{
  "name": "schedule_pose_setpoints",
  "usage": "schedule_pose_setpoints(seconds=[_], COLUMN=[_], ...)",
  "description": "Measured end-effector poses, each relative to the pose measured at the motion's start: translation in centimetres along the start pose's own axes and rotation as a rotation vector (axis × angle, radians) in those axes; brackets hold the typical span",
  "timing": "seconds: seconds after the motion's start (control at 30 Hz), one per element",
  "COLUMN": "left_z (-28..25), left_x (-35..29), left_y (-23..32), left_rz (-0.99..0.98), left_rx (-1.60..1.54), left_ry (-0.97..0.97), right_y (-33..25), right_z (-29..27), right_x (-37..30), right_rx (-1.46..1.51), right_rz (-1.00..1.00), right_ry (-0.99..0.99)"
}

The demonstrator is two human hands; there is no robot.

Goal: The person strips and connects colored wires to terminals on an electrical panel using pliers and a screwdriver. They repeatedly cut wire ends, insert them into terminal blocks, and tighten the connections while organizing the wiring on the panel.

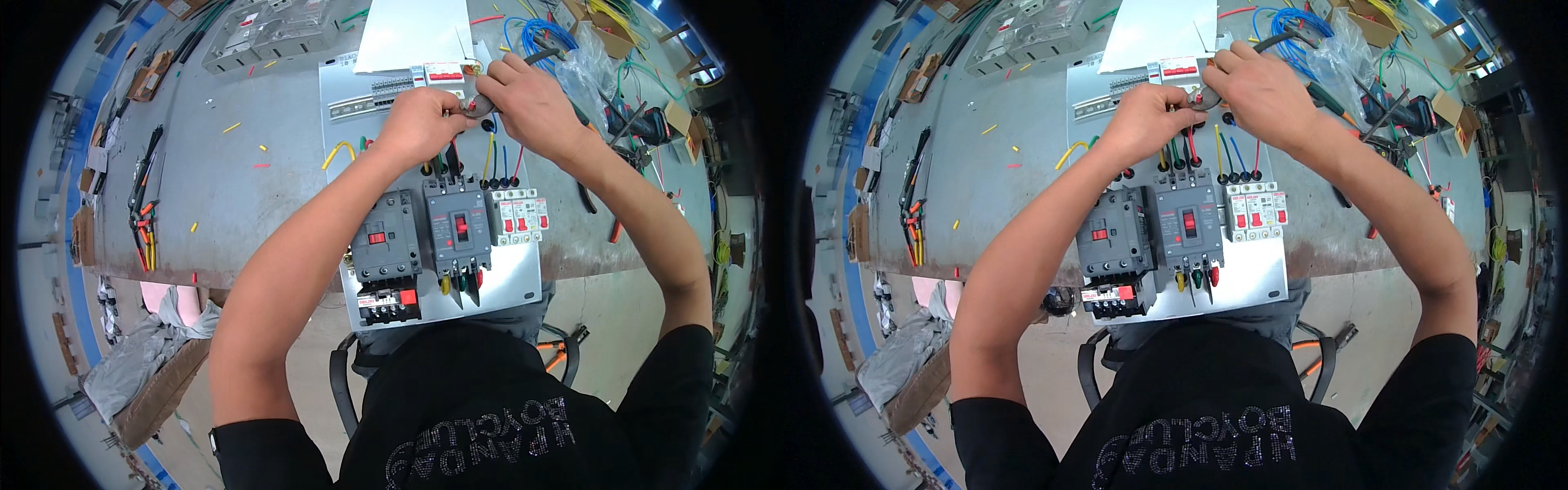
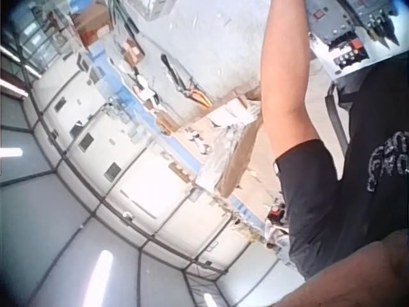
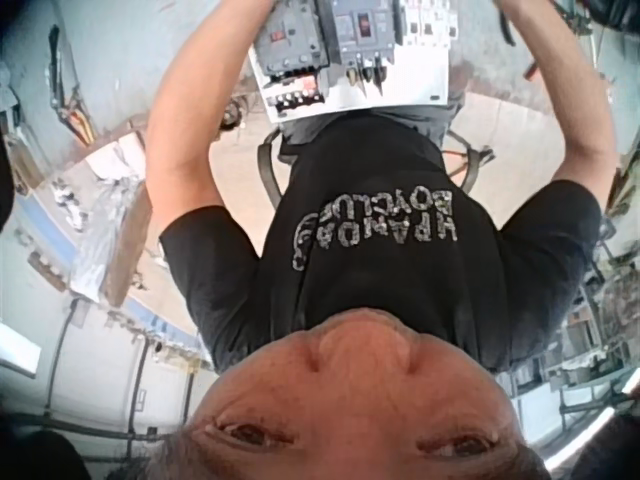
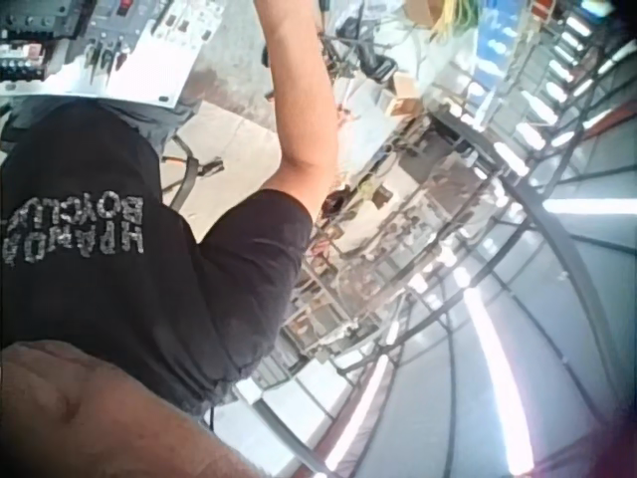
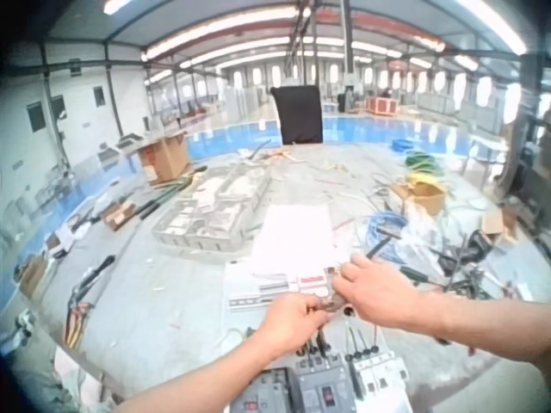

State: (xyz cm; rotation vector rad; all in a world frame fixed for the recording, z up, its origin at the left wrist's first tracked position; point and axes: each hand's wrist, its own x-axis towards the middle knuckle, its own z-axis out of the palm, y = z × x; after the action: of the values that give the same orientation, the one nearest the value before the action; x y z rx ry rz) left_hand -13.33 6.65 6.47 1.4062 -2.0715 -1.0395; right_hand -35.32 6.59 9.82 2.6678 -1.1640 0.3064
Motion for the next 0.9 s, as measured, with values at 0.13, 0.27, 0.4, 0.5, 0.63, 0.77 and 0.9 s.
schedule_pose_setpoints(seconds=[0.13,0.27,0.4,0.5,0.63,0.77,0.9], left_z=[0.2,-0.5,-3.6,-10.1,-14.0,-10.5,-8.0], left_x=[0.0,-0.7,-3.7,-6.3,-11.1,-13.9,-12.4], left_y=[-0.6,-0.5,2.5,1.3,-7.1,-9.2,-10.9], left_rz=[-0.001,0.008,0.166,0.25,0.09,0.019,0.054], left_rx=[-0.064,-0.066,0.072,-0.26,-0.121,-0.193,-0.342], left_ry=[0.007,-0.069,-0.119,0.094,0.125,0.094,0.184], right_y=[2.7,7.4,10.0,6.2,3.2,1.8,3.2], right_z=[-1.9,-8.2,-8.5,-5.4,0.5,2.5,1.9], right_x=[0.7,2.5,-4.3,-9.2,-12.5,-13.3,-13.4], right_rx=[1.265,1.561,1.512,1.517,1.496,1.4,1.151], right_rz=[0.672,0.922,0.711,0.99,1.052,1.034,0.971], right_ry=[-0.182,0.422,0.137,0.035,0.006,0.03,-0.091])
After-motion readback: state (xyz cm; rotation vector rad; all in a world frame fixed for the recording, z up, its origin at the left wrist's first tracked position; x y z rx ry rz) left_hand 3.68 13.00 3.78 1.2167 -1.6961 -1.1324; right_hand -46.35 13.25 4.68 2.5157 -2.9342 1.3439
